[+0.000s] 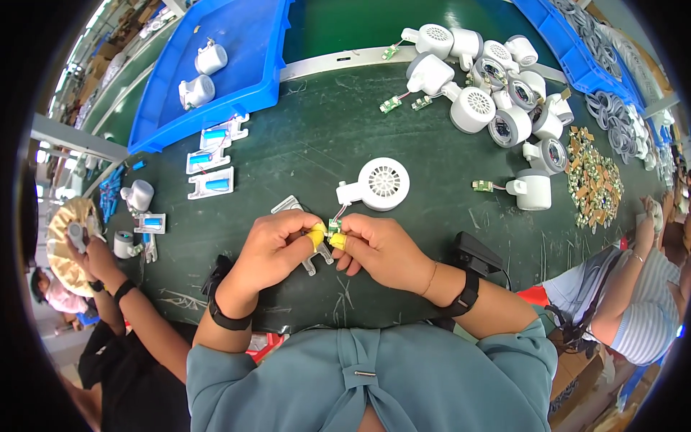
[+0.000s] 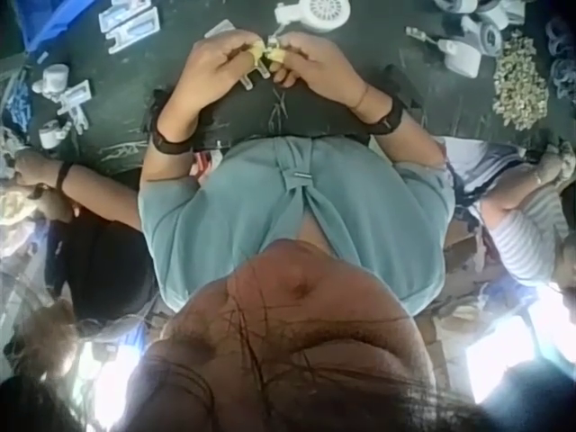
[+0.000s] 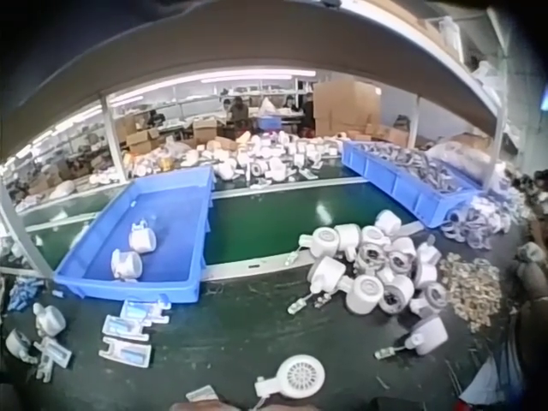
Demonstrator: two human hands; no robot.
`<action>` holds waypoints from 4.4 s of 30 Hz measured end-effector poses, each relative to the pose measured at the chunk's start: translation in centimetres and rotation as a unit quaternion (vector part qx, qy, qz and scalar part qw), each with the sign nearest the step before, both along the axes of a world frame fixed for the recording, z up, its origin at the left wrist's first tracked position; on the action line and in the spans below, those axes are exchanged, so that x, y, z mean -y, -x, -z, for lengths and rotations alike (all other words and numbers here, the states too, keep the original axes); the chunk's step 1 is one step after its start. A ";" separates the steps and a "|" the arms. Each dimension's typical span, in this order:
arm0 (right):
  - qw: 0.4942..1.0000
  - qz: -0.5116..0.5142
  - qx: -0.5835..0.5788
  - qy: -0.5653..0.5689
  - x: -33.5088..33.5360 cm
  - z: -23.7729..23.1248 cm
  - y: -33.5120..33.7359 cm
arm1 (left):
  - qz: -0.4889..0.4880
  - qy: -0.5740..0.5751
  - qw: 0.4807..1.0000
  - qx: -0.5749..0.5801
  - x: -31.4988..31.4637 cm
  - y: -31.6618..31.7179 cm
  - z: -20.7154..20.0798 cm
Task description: Assembling electronic sensor components by connecting internal wires and fitting them into plastic housings at a factory workbench.
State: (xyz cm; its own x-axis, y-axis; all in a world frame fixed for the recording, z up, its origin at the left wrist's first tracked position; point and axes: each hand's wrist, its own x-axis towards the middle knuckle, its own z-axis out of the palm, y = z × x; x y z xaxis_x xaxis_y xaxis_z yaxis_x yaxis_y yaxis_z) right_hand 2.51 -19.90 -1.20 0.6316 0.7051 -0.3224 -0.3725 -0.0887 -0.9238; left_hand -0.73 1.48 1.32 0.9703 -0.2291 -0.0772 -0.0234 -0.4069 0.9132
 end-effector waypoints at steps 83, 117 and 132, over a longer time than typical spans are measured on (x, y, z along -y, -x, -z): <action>0.929 0.249 0.271 0.030 1.1 -0.8 -1.5 | -0.009 -0.007 0.996 0.089 0.7 0.5 -0.1; 0.985 0.115 0.121 0.040 1.0 -0.6 -1.2 | -0.204 -0.414 0.849 0.257 -11.9 -0.5 -0.3; 0.970 0.100 0.221 0.033 1.3 1.2 -1.3 | -0.078 -0.307 0.919 0.233 -1.5 0.0 -0.7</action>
